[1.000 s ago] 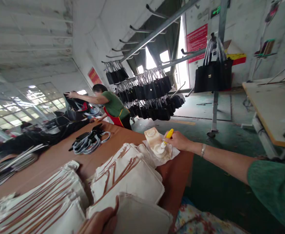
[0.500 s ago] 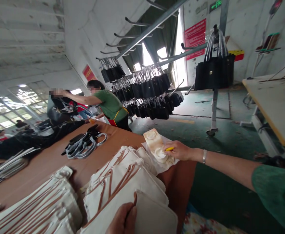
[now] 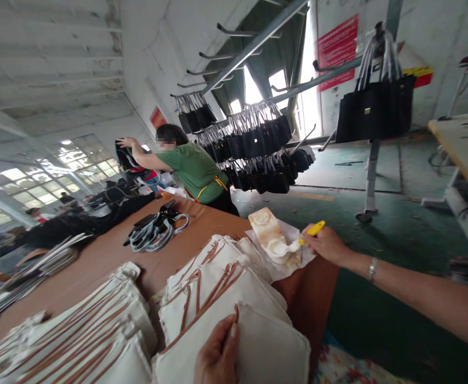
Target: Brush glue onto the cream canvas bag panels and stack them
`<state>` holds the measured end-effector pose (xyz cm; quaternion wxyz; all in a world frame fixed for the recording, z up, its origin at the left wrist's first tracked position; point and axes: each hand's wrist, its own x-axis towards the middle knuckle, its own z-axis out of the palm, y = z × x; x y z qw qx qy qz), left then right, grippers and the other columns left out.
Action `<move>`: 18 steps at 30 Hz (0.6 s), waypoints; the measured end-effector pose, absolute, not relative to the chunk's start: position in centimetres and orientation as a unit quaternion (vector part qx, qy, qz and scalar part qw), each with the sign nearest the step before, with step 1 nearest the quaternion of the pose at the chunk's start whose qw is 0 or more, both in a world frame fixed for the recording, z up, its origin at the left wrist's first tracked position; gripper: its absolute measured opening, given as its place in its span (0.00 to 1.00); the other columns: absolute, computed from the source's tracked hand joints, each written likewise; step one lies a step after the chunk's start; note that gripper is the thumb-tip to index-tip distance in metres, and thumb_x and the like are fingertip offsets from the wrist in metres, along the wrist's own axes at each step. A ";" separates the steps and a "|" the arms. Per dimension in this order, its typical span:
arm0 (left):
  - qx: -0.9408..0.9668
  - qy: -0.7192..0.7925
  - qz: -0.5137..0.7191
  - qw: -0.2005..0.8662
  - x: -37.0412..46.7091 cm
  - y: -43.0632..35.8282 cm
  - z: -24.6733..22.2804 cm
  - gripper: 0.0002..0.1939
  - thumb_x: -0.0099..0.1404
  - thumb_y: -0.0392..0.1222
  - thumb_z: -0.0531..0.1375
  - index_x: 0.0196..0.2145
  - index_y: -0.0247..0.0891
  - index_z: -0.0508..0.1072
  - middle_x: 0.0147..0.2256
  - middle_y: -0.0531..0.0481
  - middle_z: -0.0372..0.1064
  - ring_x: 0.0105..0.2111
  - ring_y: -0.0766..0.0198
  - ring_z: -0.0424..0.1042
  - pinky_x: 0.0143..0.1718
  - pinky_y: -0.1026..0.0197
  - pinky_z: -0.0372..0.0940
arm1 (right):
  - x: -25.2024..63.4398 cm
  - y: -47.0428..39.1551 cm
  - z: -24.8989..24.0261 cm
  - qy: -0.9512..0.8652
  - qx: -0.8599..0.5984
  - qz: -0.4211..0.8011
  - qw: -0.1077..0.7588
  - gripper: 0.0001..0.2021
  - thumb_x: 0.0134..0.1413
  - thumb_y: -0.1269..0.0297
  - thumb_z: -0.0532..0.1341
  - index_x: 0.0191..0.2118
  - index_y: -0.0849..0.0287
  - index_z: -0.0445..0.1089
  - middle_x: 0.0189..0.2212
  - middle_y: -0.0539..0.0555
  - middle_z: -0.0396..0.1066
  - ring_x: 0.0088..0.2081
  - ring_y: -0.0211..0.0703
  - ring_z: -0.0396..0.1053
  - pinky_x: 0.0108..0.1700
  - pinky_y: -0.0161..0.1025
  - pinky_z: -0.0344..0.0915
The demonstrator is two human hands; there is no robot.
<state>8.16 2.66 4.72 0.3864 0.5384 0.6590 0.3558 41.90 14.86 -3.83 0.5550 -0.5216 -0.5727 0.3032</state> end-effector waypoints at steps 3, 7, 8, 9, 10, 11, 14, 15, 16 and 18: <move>0.511 0.665 0.354 0.413 8.4 2.4 4.7 0.39 0.48 0.70 0.62 0.45 0.35 0.78 0.14 0.59 0.58 0.14 0.71 0.55 0.16 0.68 0.51 | 41.6 13.3 -2.8 -0.521 -0.529 0.315 0.592 0.14 0.58 0.53 0.59 0.33 0.62 0.67 0.19 0.50 0.66 0.15 0.37 0.61 0.17 0.31 0.55; 0.501 0.659 0.350 0.438 9.1 2.2 4.5 0.40 0.47 0.71 0.62 0.45 0.34 0.78 0.14 0.59 0.57 0.14 0.73 0.52 0.16 0.69 0.47 | 38.7 10.5 1.2 -0.494 -0.484 0.387 0.610 0.15 0.61 0.51 0.56 0.35 0.59 0.63 0.17 0.45 0.62 0.12 0.32 0.53 0.14 0.29 0.48; 0.501 0.656 0.352 0.441 9.3 2.2 4.5 0.39 0.46 0.71 0.63 0.44 0.35 0.78 0.15 0.59 0.58 0.14 0.73 0.52 0.15 0.69 0.47 | 37.7 9.9 2.4 -0.476 -0.447 0.444 0.613 0.14 0.60 0.52 0.58 0.35 0.59 0.62 0.16 0.44 0.60 0.12 0.31 0.50 0.14 0.29 0.45; 0.502 0.654 0.355 0.441 9.5 2.1 4.5 0.38 0.46 0.70 0.63 0.43 0.35 0.79 0.15 0.58 0.59 0.14 0.72 0.53 0.15 0.69 0.49 | 36.7 9.3 3.4 -0.467 -0.415 0.488 0.609 0.13 0.59 0.53 0.60 0.35 0.59 0.63 0.15 0.43 0.59 0.12 0.31 0.48 0.14 0.29 0.43; 0.503 0.651 0.359 0.441 9.7 2.0 4.5 0.36 0.46 0.69 0.64 0.42 0.36 0.79 0.14 0.58 0.60 0.14 0.72 0.55 0.16 0.69 0.50 | 35.7 8.8 4.4 -0.467 -0.391 0.517 0.601 0.13 0.58 0.54 0.61 0.34 0.59 0.63 0.14 0.43 0.58 0.12 0.31 0.48 0.14 0.28 0.43; 0.504 0.649 0.363 0.440 9.8 1.9 4.5 0.35 0.47 0.68 0.65 0.42 0.36 0.80 0.14 0.57 0.60 0.15 0.70 0.57 0.16 0.69 0.53 | 35.0 8.4 5.2 -0.474 -0.370 0.535 0.593 0.13 0.57 0.55 0.62 0.34 0.60 0.63 0.14 0.43 0.58 0.13 0.30 0.49 0.15 0.28 0.43; 0.510 0.640 0.368 0.441 10.2 1.6 4.2 0.33 0.47 0.67 0.65 0.40 0.36 0.80 0.14 0.56 0.62 0.19 0.66 0.63 0.20 0.68 0.59 | 33.5 7.6 6.3 -0.529 -0.343 0.534 0.564 0.10 0.57 0.59 0.62 0.32 0.61 0.65 0.15 0.43 0.58 0.16 0.31 0.51 0.17 0.29 0.46; 0.514 0.636 0.368 0.443 10.3 1.5 4.0 0.33 0.48 0.67 0.65 0.40 0.36 0.80 0.15 0.55 0.64 0.20 0.65 0.65 0.22 0.67 0.61 | 33.2 7.5 6.4 -0.548 -0.339 0.526 0.554 0.10 0.57 0.60 0.62 0.32 0.61 0.65 0.15 0.43 0.58 0.16 0.31 0.52 0.18 0.29 0.48; 0.520 0.630 0.367 0.444 10.3 1.5 3.7 0.33 0.49 0.67 0.64 0.40 0.37 0.80 0.16 0.54 0.66 0.22 0.64 0.67 0.23 0.66 0.63 | 33.0 7.5 6.4 -0.567 -0.337 0.517 0.546 0.09 0.58 0.61 0.61 0.31 0.61 0.65 0.16 0.44 0.58 0.17 0.32 0.53 0.19 0.30 0.50; 0.538 0.618 0.361 0.446 10.3 1.5 3.1 0.32 0.51 0.67 0.63 0.42 0.37 0.80 0.20 0.51 0.70 0.26 0.61 0.70 0.27 0.65 0.66 | 32.8 7.7 6.2 -0.598 -0.341 0.485 0.540 0.10 0.58 0.61 0.61 0.30 0.60 0.65 0.18 0.45 0.60 0.20 0.34 0.57 0.23 0.31 0.55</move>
